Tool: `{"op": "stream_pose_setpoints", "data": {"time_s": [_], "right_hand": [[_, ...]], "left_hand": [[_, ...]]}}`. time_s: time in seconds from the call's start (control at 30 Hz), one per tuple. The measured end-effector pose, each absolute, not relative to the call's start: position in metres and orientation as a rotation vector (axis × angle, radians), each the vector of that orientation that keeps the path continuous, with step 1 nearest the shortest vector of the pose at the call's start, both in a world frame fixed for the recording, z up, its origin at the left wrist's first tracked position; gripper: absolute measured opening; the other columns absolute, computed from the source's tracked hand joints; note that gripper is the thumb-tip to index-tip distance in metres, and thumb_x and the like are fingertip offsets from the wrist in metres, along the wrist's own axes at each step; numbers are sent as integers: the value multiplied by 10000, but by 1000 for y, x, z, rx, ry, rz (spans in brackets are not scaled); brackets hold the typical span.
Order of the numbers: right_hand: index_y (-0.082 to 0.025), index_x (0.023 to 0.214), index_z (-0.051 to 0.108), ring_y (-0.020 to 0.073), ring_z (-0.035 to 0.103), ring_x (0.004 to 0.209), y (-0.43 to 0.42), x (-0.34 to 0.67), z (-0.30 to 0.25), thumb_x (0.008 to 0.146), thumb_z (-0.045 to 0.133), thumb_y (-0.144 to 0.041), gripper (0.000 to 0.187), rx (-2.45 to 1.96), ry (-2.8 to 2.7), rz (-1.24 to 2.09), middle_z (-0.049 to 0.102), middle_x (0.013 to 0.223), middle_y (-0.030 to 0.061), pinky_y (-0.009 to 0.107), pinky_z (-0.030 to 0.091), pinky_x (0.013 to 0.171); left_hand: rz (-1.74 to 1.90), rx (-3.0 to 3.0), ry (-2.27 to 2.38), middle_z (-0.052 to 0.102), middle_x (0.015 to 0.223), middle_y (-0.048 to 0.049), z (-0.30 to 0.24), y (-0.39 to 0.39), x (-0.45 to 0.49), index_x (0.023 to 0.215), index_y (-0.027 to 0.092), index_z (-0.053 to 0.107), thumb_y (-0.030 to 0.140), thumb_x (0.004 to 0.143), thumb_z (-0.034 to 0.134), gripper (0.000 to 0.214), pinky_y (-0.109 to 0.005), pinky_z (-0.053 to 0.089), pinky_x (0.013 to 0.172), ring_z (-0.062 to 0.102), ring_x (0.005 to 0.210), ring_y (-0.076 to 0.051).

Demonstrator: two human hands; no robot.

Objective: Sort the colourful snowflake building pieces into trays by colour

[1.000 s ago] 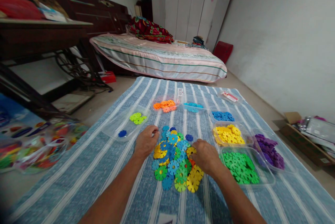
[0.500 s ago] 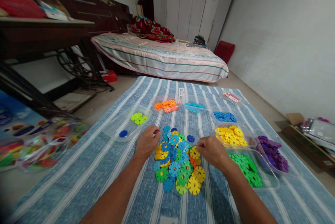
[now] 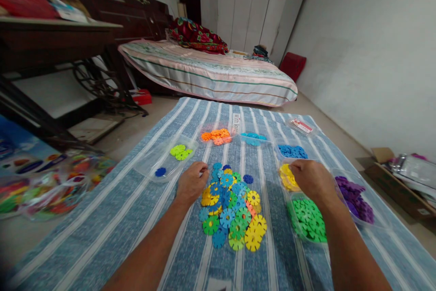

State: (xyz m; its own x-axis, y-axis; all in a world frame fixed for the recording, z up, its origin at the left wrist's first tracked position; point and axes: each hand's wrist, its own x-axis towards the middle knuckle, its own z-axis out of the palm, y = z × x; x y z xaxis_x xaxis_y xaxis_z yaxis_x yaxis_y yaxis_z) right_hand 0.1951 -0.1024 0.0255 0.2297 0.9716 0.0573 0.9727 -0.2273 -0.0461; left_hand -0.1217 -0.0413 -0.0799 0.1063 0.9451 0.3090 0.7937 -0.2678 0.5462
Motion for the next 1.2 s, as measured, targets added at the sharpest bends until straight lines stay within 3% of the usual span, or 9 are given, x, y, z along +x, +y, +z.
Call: {"op": "stream_pose_setpoints", "data": {"time_s": [0.1, 0.3, 0.5, 0.87, 0.97, 1.1, 1.2], "right_hand": [[-233, 925, 693, 224, 622, 733, -107, 190, 29, 841, 397, -362, 333, -2589, -1777, -210, 694, 874, 92, 280, 347, 562], [-211, 895, 671, 202, 612, 888, -116, 131, 0, 853, 427, -306, 266, -2259, -2300, 252, 669, 938, 79, 270, 400, 715], [-168, 921, 660, 243, 574, 948, -116, 105, -22, 801, 510, -334, 254, -2240, -2439, 311, 621, 973, 109, 312, 405, 755], [-182, 749, 606, 168, 579, 801, -115, 114, -24, 740, 574, -245, 71, -2179, -2195, 372, 618, 844, 33, 252, 364, 660], [-192, 702, 597, 154, 577, 767, -113, 125, -16, 779, 537, -263, 121, -2113, -2140, 387, 622, 804, 21, 250, 371, 671], [-202, 711, 611, 171, 589, 778, -110, 154, 4, 818, 504, -349, 211, -2163, -1989, 207, 638, 866, 37, 268, 393, 694], [-195, 856, 653, 227, 601, 832, -111, 174, 18, 848, 447, -361, 264, -2381, -1791, -153, 642, 969, 87, 318, 402, 708]], "left_hand": [[896, 2134, 1736, 613, 870, -22, -80, -41, -122, 804, 200, 552, 202, 808, 453, 98, -246, 437, 761, 590, 818, -138], [919, 2157, 1718, 613, 866, -26, -82, -41, -122, 814, 198, 555, 203, 801, 453, 102, -264, 443, 759, 582, 811, -149], [905, 2158, 1732, 620, 863, -30, -80, -41, -123, 804, 194, 565, 201, 799, 454, 112, -266, 443, 756, 585, 811, -152], [928, 2156, 1716, 621, 876, -31, -82, -40, -123, 816, 190, 566, 201, 805, 454, 113, -259, 438, 769, 584, 816, -146], [914, 2149, 1724, 620, 876, -30, -81, -41, -123, 813, 192, 564, 199, 802, 457, 108, -259, 439, 766, 585, 813, -146], [913, 2149, 1728, 619, 866, -28, -79, -41, -123, 809, 197, 560, 205, 806, 455, 106, -260, 441, 757, 588, 808, -148], [914, 2147, 1733, 617, 865, -27, -80, -41, -122, 803, 199, 558, 202, 806, 451, 108, -263, 443, 755, 588, 804, -148]]}}
